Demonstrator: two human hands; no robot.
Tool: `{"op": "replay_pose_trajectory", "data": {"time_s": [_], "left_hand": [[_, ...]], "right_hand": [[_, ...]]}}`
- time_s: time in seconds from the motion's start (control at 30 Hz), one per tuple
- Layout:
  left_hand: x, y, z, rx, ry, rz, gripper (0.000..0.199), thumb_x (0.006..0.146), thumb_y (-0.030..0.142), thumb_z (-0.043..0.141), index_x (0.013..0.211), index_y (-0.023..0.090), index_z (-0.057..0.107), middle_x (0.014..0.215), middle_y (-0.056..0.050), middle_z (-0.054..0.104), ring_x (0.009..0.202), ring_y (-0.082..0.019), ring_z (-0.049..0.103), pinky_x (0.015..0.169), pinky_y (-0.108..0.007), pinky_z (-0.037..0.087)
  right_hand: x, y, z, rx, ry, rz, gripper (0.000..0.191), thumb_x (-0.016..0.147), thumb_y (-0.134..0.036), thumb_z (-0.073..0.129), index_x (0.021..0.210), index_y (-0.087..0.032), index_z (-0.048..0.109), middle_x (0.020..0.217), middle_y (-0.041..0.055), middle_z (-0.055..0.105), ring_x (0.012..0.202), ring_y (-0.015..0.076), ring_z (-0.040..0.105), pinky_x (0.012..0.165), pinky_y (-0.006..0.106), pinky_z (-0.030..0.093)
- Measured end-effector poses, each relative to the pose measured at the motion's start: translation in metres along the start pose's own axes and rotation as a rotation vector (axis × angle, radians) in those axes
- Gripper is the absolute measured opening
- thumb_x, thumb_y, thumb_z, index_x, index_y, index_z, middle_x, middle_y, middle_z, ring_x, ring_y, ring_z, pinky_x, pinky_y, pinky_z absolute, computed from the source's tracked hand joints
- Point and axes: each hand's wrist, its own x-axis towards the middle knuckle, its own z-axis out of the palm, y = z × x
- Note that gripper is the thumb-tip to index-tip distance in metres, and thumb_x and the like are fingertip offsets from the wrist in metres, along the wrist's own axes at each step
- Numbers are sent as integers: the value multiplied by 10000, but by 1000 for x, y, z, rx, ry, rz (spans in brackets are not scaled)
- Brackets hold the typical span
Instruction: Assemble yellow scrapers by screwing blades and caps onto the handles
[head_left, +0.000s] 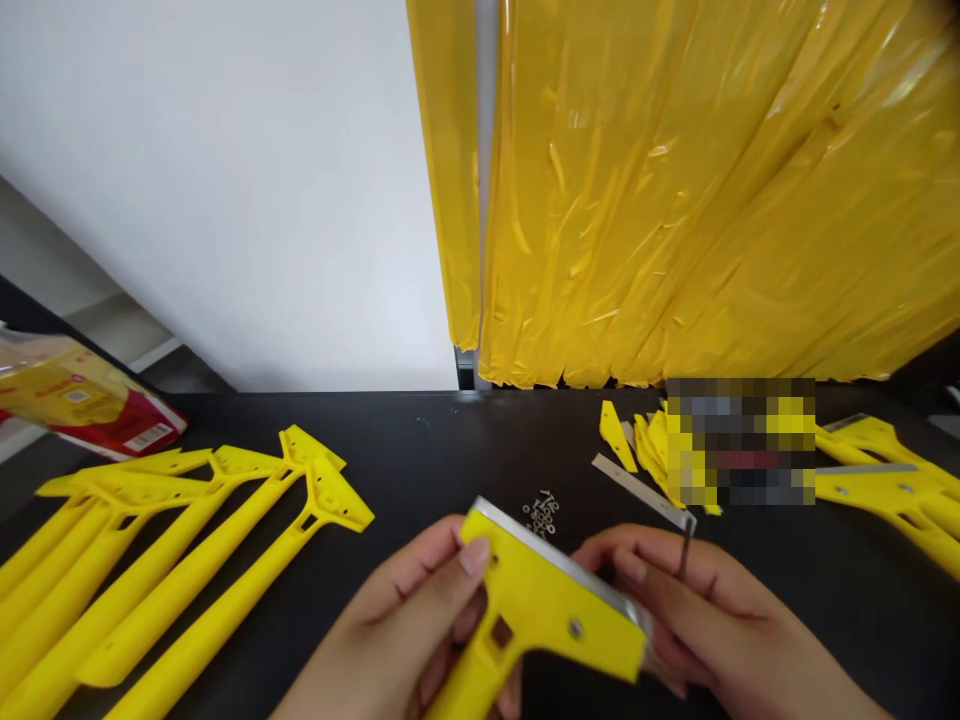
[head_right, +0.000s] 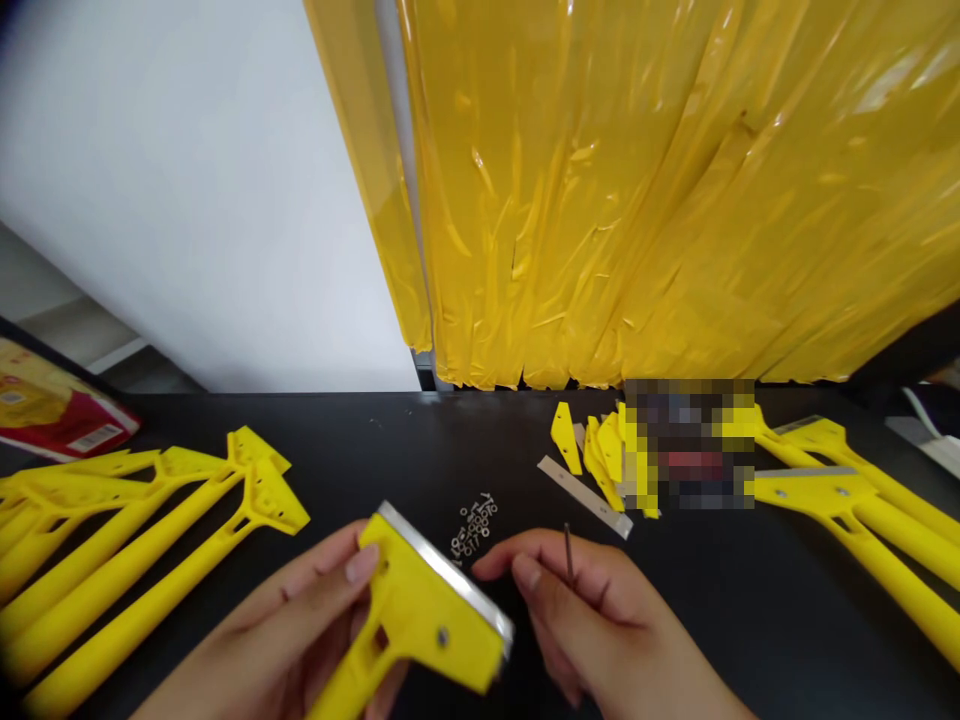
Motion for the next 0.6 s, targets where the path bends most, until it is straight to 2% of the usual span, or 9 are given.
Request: {"op": "replay_pose_trajectory", "data": {"time_s": [0.07, 0.13, 0.2, 0.33, 0.4, 0.5, 0.6], "left_hand": [[2, 10, -4, 29, 34, 102, 246, 943, 455, 715, 938, 220, 644, 607, -22, 686, 429, -123, 554, 390, -176, 439], [3, 19, -5, 18, 86, 214, 204, 937, 405, 730, 901, 228, 632, 640, -18, 682, 502, -159, 605, 390, -197, 467], [3, 23, -3, -7, 141, 263, 157, 936, 347, 738, 905, 230, 637, 729, -16, 682, 642, -187, 668, 455, -218, 524], [-1, 20, 2, -27, 241, 257, 118, 956, 316, 707, 941, 225, 634, 843, -7, 646, 805, -225, 722, 635, -287, 609], [-2, 18, 5, -23, 272, 263, 102, 979, 316, 665, 952, 224, 632, 868, -6, 640, 823, -234, 732, 682, -312, 621], [0, 18, 9, -2, 314, 266, 97, 999, 322, 624, 974, 229, 630, 905, -4, 652, 828, -231, 734, 683, -316, 615], [0, 18, 11, 22, 333, 233, 131, 998, 362, 612, 968, 234, 608, 856, -1, 667, 791, -234, 731, 621, -302, 586]], "right_hand": [[3, -2, -4, -313, 76, -163, 410, 993, -592, 593, 1010, -238, 799, 632, -12, 588, 589, 137, 528, 567, 233, 436], [3, -4, -7, -571, 97, -310, 351, 1039, -513, 541, 1025, -269, 792, 803, 22, 708, 734, 178, 626, 679, 264, 497], [2, -5, -9, -751, 69, -401, 281, 1055, -416, 521, 1047, -284, 770, 937, 30, 759, 826, 204, 678, 719, 281, 519], [2, -3, -12, -956, 21, -512, 209, 1028, -258, 530, 956, -258, 726, 870, 22, 759, 770, 202, 707, 662, 286, 527], [4, -1, -14, -1015, 45, -577, 200, 1028, -240, 545, 1065, -274, 738, 933, 24, 771, 817, 205, 722, 740, 302, 555], [8, 2, -16, -1107, 59, -617, 351, 1035, -225, 539, 1351, -312, 664, 1124, 46, 763, 990, 227, 723, 892, 356, 565], [10, 4, -16, -1221, 17, -577, 447, 1022, -174, 491, 1440, -283, 606, 1135, 77, 749, 1006, 249, 714, 893, 408, 571]]}}
